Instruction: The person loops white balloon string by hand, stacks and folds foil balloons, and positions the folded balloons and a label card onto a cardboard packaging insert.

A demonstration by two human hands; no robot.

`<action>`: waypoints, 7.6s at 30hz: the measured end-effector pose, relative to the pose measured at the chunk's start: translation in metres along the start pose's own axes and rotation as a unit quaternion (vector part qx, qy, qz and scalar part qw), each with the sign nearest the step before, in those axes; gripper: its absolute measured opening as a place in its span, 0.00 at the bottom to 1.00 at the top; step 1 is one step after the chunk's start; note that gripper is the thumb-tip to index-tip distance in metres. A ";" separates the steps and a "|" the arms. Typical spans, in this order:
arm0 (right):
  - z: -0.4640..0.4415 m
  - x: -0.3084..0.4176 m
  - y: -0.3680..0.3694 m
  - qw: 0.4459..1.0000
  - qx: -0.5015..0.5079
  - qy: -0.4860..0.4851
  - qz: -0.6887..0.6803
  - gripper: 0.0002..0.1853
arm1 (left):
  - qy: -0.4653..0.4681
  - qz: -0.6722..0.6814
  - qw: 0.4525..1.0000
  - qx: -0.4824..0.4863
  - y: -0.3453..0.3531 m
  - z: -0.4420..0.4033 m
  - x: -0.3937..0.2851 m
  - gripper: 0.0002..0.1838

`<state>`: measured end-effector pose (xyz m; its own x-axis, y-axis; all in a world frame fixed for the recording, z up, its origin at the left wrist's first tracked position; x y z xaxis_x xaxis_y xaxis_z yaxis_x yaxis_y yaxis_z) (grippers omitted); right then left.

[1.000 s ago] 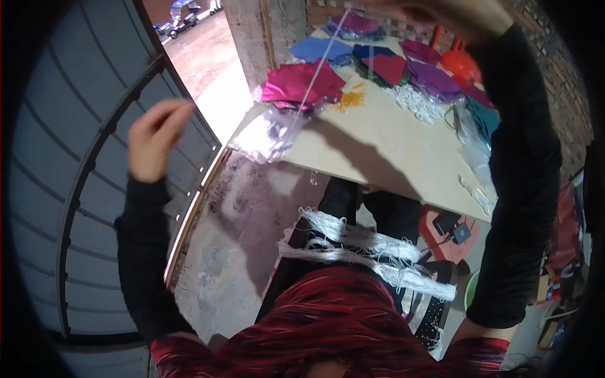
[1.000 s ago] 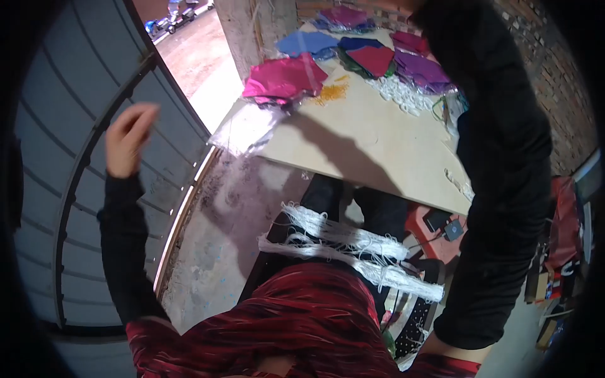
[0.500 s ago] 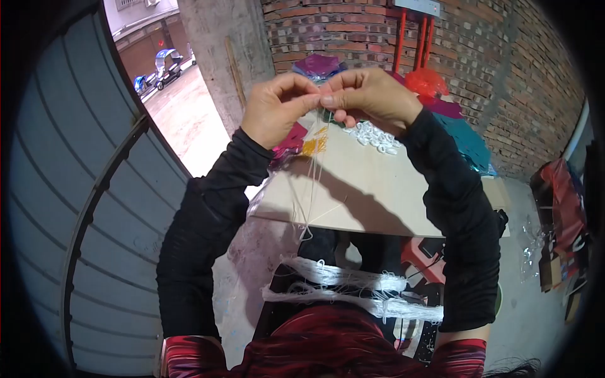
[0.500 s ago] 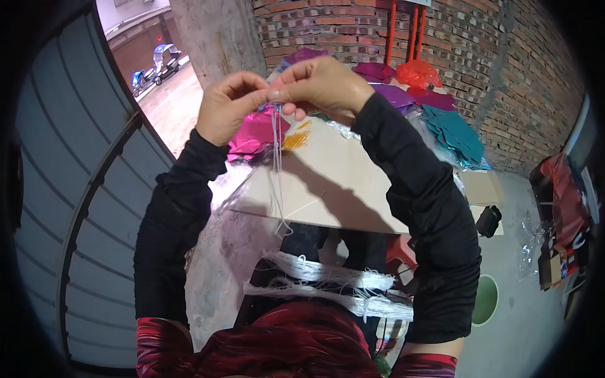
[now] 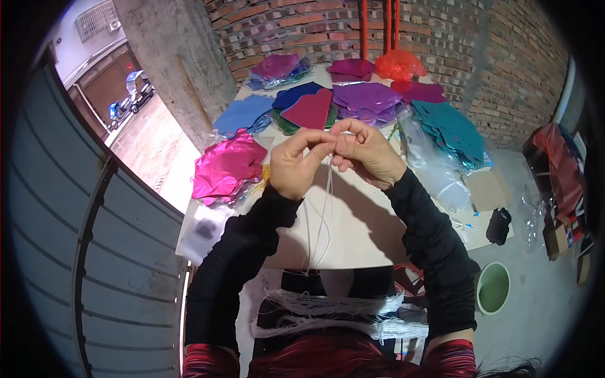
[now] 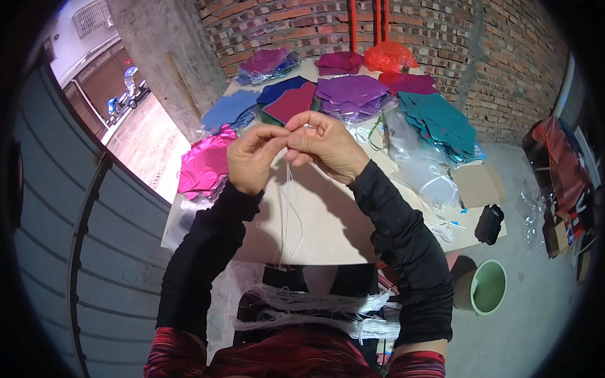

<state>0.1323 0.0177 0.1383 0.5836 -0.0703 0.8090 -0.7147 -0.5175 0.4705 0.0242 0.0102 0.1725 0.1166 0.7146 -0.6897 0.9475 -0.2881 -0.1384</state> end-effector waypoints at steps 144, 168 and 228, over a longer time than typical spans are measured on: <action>0.019 -0.079 -0.073 0.943 -0.110 0.125 0.288 0.08 | -0.283 -0.111 0.938 0.167 0.007 0.052 0.127 0.08; 0.016 -0.061 -0.093 0.955 -0.170 0.054 0.236 0.09 | -0.261 0.066 0.942 0.203 0.039 0.047 0.129 0.10; 0.022 -0.047 -0.090 0.993 -0.050 0.072 0.082 0.06 | -0.085 -0.191 0.958 0.195 0.001 0.054 0.156 0.16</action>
<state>0.1775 0.0486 0.0501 0.4009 -0.0198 0.9159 -0.8341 -0.4214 0.3560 0.0268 0.0867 0.0263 -0.2992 0.7105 -0.6370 0.7239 -0.2659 -0.6366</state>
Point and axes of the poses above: each hand's wrist, its own z-axis away from the middle knuckle, its own y-axis out of the palm, x = y × z, the point moved 9 cm from there along -z, towards the middle knuckle, and after that the axes turned 2 degrees about -y, right-handed, at the moved point
